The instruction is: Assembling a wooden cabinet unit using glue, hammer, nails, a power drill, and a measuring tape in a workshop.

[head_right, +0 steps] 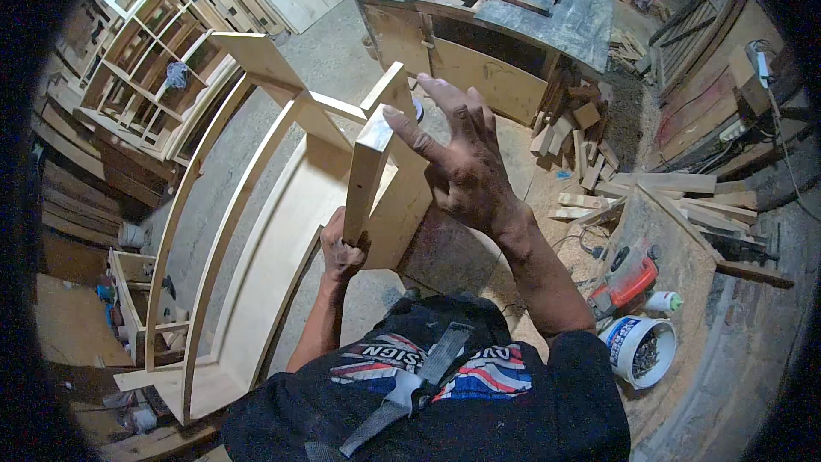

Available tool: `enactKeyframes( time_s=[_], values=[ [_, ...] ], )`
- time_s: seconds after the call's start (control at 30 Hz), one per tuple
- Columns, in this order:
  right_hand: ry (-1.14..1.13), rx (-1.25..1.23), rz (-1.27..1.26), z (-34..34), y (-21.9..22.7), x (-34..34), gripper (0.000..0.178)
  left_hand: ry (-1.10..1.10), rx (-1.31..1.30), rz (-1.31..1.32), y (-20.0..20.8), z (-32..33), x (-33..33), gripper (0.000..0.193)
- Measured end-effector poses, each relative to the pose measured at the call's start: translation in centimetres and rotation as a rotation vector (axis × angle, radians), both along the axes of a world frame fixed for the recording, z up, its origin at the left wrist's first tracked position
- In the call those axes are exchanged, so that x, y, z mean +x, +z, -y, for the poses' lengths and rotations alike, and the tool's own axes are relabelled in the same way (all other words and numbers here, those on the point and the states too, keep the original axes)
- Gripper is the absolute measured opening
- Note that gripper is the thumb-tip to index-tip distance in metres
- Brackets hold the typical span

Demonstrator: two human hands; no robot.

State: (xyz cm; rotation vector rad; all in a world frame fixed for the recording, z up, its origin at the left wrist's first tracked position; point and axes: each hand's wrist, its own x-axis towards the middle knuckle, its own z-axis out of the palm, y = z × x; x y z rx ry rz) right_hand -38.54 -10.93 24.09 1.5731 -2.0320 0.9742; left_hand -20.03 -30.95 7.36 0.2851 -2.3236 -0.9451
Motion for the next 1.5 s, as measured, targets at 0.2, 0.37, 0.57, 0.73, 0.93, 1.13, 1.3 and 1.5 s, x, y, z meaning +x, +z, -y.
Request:
enactKeyframes(
  time_s=[0.2, 0.37, 0.57, 0.73, 0.93, 1.13, 1.3, 1.5],
  values=[
    [0.029, 0.046, -0.121, 0.8, -0.6, 0.8, 0.08, 0.026, 0.046, 0.083, 0.2, 1.0, 0.6, 0.054],
    [0.014, -0.103, -0.006, 1.3, 0.5, 1.5, 0.065, 0.012, 0.073, 0.112, 0.9, 1.9, 1.4, 0.059],
    [0.121, 0.177, 0.137, 2.1, -1.4, 4.4, 0.061, -0.127, -0.242, 0.617, 1.7, 5.9, 4.7, 0.047],
    [0.278, 0.882, 0.331, 9.6, -8.8, 8.8, 0.08, -0.41, -0.395, 0.745, 0.2, 11.2, 4.6, 0.037],
    [0.286, 1.066, 0.47, 18.9, -17.5, 11.0, 0.071, -0.554, -0.455, 0.572, -2.7, 22.6, 5.9, 0.032],
    [0.141, 0.968, 0.885, 27.2, -22.6, 12.6, 0.07, 0.218, 0.036, 0.099, -2.6, 38.0, 12.8, 0.033],
    [0.131, 0.88, 0.853, 30.8, -26.5, 15.2, 0.074, 0.671, 0.955, 0.189, -10.3, 42.4, 16.0, 0.043],
    [0.131, 0.95, 0.793, 32.7, -31.2, 17.1, 0.081, 0.646, 1.487, 0.085, -20.2, 43.4, 13.3, 0.089]
  ],
)
